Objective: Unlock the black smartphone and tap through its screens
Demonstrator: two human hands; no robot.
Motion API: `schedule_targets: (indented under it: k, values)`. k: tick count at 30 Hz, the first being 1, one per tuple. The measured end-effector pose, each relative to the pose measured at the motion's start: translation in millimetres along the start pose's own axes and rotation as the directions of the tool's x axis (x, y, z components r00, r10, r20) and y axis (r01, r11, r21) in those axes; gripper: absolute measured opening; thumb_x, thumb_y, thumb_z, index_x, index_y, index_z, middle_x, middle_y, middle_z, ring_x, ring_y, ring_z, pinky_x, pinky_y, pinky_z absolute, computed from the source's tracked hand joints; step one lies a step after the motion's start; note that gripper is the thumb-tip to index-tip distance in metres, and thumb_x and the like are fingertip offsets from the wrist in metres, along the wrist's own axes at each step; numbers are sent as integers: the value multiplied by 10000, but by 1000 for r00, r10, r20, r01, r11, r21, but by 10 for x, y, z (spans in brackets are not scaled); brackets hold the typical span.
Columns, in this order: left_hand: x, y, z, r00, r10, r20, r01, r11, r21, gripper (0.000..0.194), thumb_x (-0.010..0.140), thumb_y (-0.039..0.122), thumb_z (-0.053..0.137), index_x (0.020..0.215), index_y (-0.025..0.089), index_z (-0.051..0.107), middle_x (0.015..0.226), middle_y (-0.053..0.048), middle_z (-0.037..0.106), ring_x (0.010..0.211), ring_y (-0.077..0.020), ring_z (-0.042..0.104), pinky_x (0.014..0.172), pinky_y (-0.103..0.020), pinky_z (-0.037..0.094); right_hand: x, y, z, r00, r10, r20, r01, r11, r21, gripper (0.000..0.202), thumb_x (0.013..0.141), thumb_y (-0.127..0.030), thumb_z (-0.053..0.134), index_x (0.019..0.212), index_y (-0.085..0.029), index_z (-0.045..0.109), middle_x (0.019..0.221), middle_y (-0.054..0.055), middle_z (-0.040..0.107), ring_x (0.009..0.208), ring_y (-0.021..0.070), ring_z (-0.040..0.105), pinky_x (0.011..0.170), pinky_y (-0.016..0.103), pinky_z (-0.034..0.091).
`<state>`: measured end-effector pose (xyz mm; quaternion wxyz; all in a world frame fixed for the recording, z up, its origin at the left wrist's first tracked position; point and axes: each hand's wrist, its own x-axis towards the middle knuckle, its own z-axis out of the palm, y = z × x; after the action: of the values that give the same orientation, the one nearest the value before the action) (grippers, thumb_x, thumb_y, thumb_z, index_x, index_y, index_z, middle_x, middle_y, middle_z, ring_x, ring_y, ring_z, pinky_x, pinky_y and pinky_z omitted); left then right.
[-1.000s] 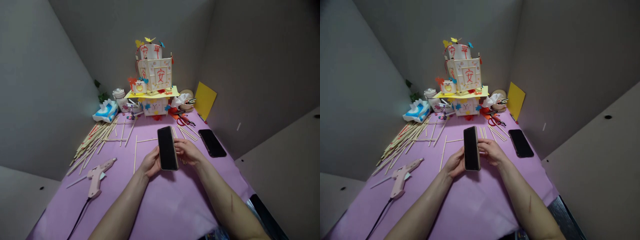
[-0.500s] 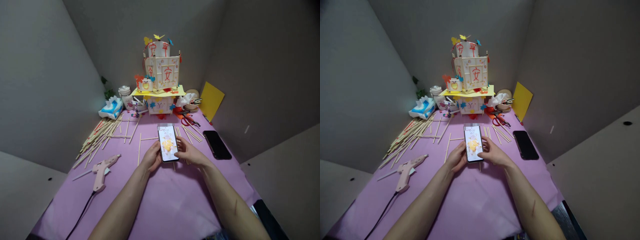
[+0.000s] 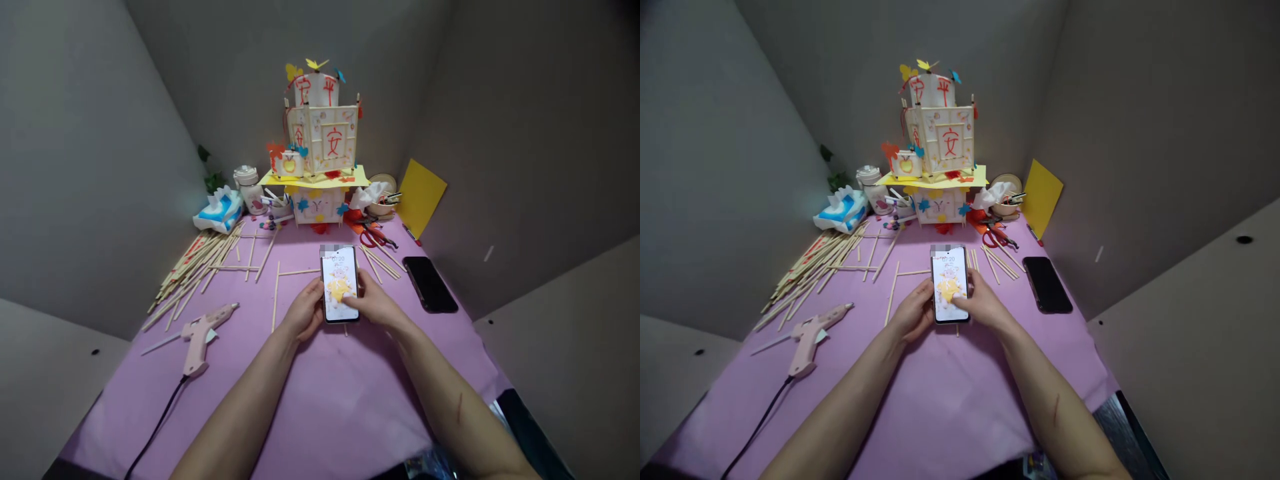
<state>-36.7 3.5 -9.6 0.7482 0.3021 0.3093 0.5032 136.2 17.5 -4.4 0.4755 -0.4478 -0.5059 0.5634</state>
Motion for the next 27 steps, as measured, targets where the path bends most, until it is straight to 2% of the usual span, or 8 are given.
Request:
schedule_targets:
  k: [2,4,6,9,13,19,24,27]
  values:
    - [-12,-19,1,1000,-27,10,27,1000,7,273,894,305,655,1100,126,646,1087,-142,727,913,-232,715,851,-389,583,59,-72,-95,954,-69,-291,109,986,123,414,676,-231,677,1064,-266,535,1133,46,656,1005,221,661,828,381,559]
    - [-23,-24,15,999,-46,6,46,999,5,248,905,284,637,1098,128,648,1104,-140,723,928,-227,712,853,-385,584,115,-138,-210,819,-105,-564,262,943,206,301,705,-262,641,983,-272,527,1137,21,622,1014,190,651,847,358,547]
    - [-26,-11,36,999,-44,-9,44,999,-6,234,921,265,610,1110,132,649,1140,-135,714,962,-221,705,876,-384,578,148,-178,-290,765,-91,-638,320,912,254,273,699,-271,652,944,-266,531,1115,6,601,986,170,648,853,348,537]
    - [-12,25,55,999,-20,-40,19,1000,-14,219,937,247,580,1114,136,646,1147,-125,712,975,-210,699,888,-375,572,141,-175,-279,848,-80,-524,254,929,270,249,722,-321,669,937,-251,565,1031,8,613,934,168,643,837,355,528]
    - [3,64,33,998,3,-64,-4,1000,-10,203,923,255,601,1078,131,643,1098,-123,722,938,-214,705,875,-379,572,71,-108,-117,971,-6,-240,50,982,180,319,724,-383,703,982,-239,584,1003,38,641,984,212,631,850,393,526]
    - [-3,101,2,997,30,-77,-31,999,-16,275,935,252,580,1181,136,619,1163,-143,703,979,-240,703,891,-415,569,-39,23,38,990,35,140,-28,998,-52,805,599,-176,786,1317,-258,431,1250,105,606,1102,258,619,961,445,510]
    - [-16,96,34,997,36,-72,-38,999,-27,284,932,254,590,1188,138,631,1192,-148,696,1033,-252,689,953,-426,540,-58,60,107,984,15,177,10,990,-138,832,577,-149,769,1327,-250,423,1243,100,623,1072,266,635,957,453,514]
    - [-52,62,82,999,-16,-32,16,1000,-17,288,910,271,629,1164,136,645,1154,-143,710,1015,-253,693,925,-407,552,27,-5,63,999,-5,-36,2,996,-85,739,575,-229,792,1236,-257,462,1197,86,625,1023,252,644,879,420,544]
